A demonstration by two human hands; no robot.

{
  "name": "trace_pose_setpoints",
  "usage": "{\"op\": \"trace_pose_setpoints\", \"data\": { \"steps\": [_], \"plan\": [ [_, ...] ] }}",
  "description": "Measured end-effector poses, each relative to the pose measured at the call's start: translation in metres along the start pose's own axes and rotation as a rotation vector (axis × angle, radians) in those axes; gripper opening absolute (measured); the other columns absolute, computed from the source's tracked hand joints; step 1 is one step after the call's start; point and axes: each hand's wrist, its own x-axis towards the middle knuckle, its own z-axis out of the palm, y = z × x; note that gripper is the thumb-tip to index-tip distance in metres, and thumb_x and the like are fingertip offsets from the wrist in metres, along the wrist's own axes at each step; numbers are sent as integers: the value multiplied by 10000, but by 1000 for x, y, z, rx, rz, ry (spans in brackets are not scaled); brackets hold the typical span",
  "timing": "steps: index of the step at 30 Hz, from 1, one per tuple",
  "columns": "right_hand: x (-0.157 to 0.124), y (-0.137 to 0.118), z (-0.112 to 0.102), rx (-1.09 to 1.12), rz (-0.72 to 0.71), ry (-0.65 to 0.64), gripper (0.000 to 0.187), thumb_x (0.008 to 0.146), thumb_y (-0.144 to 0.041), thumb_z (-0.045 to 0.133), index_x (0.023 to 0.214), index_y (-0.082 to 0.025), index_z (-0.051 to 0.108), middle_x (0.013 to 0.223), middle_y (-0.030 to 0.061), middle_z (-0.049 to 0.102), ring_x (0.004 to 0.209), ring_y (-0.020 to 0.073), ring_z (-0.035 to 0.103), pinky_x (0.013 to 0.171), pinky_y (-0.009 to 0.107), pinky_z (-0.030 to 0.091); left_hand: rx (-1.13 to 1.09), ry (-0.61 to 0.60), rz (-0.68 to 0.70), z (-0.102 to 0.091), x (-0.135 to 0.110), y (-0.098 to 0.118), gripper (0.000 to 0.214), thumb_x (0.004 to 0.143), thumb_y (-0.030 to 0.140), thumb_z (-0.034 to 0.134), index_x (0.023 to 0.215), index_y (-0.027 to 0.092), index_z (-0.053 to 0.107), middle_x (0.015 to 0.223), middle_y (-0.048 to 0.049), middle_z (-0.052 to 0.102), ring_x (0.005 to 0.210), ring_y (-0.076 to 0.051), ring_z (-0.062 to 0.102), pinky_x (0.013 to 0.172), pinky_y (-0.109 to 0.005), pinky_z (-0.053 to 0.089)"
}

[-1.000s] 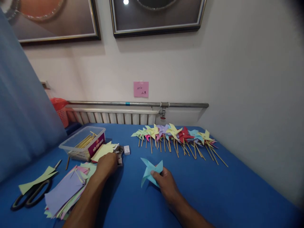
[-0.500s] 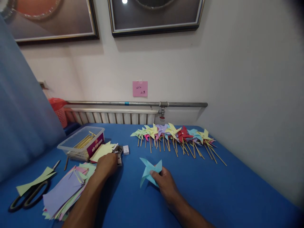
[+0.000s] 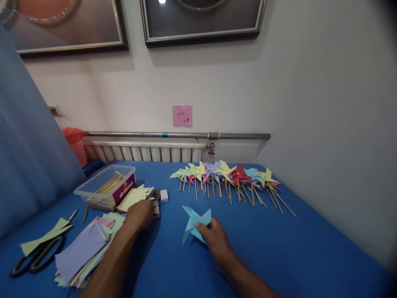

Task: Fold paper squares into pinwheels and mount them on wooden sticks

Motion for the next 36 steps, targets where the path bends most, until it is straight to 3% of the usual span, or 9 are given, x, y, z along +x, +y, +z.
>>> {"op": "trace_pose_setpoints", "data": {
  "steps": [11, 19, 26, 36],
  "plan": [
    [2, 2, -1, -19, -12, 0, 272, 741, -481, 722, 792, -222, 661, 663, -35, 572, 637, 169, 481, 643, 300, 428, -2, 11, 11, -2, -3, 3, 426, 1024, 188, 395, 1180, 123, 785, 1251, -262, 789, 1160, -375, 769, 940, -463, 582],
    [-1, 0, 0, -5, 8, -4, 299, 736, -502, 721, 801, -219, 644, 678, -34, 551, 645, 163, 454, 627, 295, 401, -72, -16, 2, -5, -3, -1, 299, 958, 214, 532, 1049, 242, 816, 1175, -138, 831, 1124, -319, 776, 878, -366, 573],
    [0, -1, 1, 24, 2, -6, 288, 726, -489, 743, 788, -225, 646, 664, -45, 547, 634, 161, 446, 639, 296, 400, -53, 7, -15, -2, -1, 2, 348, 1011, 227, 466, 1124, 173, 791, 1229, -212, 804, 1153, -355, 766, 916, -415, 576],
    [-1, 3, -1, 6, -13, -10, 277, 756, -482, 744, 812, -223, 664, 666, -33, 581, 634, 168, 486, 636, 292, 429, -49, 8, -15, -1, -1, 2, 358, 1032, 234, 450, 1101, 177, 797, 1217, -205, 809, 1144, -337, 771, 909, -399, 576]
  ]
}}
